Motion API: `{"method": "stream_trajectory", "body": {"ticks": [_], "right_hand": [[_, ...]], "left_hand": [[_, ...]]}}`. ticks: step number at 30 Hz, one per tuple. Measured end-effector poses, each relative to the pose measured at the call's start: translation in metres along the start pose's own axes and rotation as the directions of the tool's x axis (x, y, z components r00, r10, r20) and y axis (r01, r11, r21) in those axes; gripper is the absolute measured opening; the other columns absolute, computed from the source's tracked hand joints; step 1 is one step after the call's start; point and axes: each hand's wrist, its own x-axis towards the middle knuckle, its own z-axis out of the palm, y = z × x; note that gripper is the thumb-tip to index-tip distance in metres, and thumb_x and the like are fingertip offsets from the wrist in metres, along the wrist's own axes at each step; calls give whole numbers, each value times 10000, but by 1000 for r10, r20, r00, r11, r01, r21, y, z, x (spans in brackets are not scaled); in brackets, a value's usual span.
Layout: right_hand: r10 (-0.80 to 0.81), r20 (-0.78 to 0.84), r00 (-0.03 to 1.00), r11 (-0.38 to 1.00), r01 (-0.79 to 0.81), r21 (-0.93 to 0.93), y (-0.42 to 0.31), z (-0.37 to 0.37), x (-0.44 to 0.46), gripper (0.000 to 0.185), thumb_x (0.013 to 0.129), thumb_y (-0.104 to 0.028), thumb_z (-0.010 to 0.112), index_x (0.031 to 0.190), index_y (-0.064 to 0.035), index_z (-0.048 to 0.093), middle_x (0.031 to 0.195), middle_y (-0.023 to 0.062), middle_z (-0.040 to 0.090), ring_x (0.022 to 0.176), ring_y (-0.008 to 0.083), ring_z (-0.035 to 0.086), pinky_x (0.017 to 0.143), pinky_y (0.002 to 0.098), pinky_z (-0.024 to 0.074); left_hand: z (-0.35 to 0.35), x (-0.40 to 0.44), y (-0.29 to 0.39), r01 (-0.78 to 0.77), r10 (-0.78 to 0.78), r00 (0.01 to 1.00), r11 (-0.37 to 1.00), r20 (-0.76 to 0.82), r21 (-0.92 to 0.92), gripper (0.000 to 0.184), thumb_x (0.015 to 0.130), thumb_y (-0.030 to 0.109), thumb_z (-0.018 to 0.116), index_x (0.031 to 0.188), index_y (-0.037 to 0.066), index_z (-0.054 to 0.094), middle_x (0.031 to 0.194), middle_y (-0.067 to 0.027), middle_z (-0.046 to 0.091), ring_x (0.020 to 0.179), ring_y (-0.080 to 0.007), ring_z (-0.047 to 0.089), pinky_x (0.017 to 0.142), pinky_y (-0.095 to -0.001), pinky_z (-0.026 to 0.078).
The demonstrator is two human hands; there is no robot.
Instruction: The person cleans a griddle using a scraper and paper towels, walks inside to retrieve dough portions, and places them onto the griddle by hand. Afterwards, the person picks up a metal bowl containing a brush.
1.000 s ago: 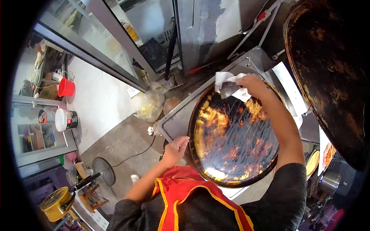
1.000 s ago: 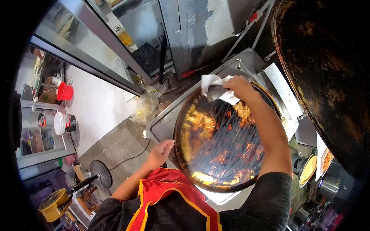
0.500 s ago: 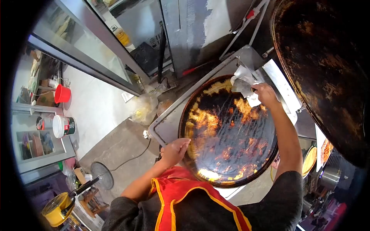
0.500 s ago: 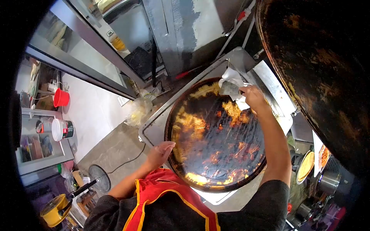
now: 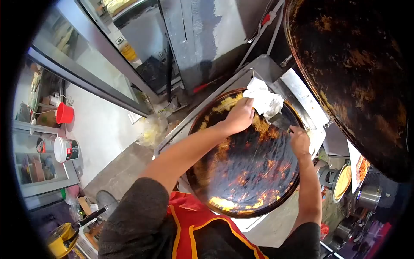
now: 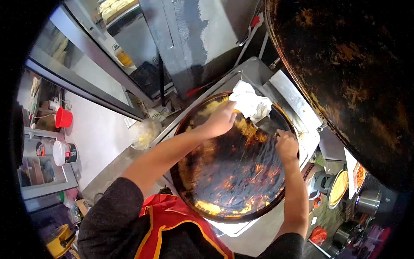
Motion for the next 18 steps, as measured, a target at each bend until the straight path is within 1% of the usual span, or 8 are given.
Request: {"method": "stream_trajectory", "body": {"ticks": [1, 7, 8, 11, 14, 15, 16, 18], "right_hand": [[43, 26, 999, 999, -42, -18, -2, 5, 4, 252, 783, -92, 631, 1032, -102, 669, 954, 155, 646, 893, 339, 605, 778, 418, 497], [74, 79, 994, 995, -69, -67, 8, 12, 38, 304, 787, -67, 617, 1083, -129, 654, 950, 137, 659, 922, 298, 611, 772, 411, 498], [124, 114, 986, 990, -131, 56, 8, 6, 47, 298, 752, -1, 618, 1041, -51, 673, 952, 171, 671, 847, 334, 642, 765, 398, 517], [20, 154, 988, 996, -33, 86, 21, 5, 70, 302, 746, 8, 619, 1042, -32, 667, 946, 177, 673, 844, 318, 654, 749, 400, 521], [-42, 110, 993, 937, 1, 350, 45, 48, 93, 314, 917, -242, 475, 1045, -17, 652, 941, 178, 671, 813, 296, 663, 747, 373, 519], [-33, 118, 992, 888, -25, 459, 46, 58, 98, 380, 953, -310, 425, 1047, -17, 649, 945, 178, 669, 806, 294, 664, 747, 370, 517], [-60, 109, 992, 850, -7, 527, 48, 68, 100, 592, 977, -456, 248, 1054, -22, 644, 977, 183, 655, 769, 304, 664, 739, 368, 514], [-173, 88, 981, 911, 125, 392, 27, 63, 107, 591, 980, -448, 240, 1047, -22, 645, 975, 180, 653, 789, 303, 663, 740, 381, 512]], "left_hand": [[9, 14, 3, 123, -124, 989, 992, 77, 8, 401, 871, 120, 512, 1200, -98, 443, 1141, -259, 523, 1079, -404, 489, 938, -442, 396], [99, 56, -52, 279, -286, 956, 955, 70, 100, 417, 872, 137, 483, 1136, -182, 430, 1080, -313, 522, 1023, -431, 501, 911, -445, 403], [102, 57, -52, 278, -282, 959, 957, 40, 87, 409, 874, 140, 479, 1123, -182, 434, 1071, -315, 525, 1022, -433, 502, 909, -446, 403], [99, 62, -46, 339, -339, 940, 941, 19, 21, 362, 880, 147, 466, 1090, -148, 464, 1055, -302, 541, 1004, -425, 518, 884, -458, 415], [87, 62, -33, 327, -325, 944, 945, -61, 19, 276, 857, 119, 441, 999, -99, 533, 959, -295, 574, 914, -428, 554, 808, -476, 449], [88, 63, -38, 367, -367, 930, 930, -17, 4, 275, 859, 118, 431, 998, -95, 537, 960, -288, 577, 912, -428, 554, 810, -473, 450], [90, 65, -43, 407, -407, 913, 913, 28, -11, 275, 861, 116, 420, 997, -90, 540, 961, -281, 580, 910, -428, 554, 812, -470, 451], [88, 67, -47, 441, -441, 892, 897, 99, 29, 275, 858, 115, 414, 996, -80, 551, 976, -262, 584, 914, -417, 551, 817, -469, 449]]}}
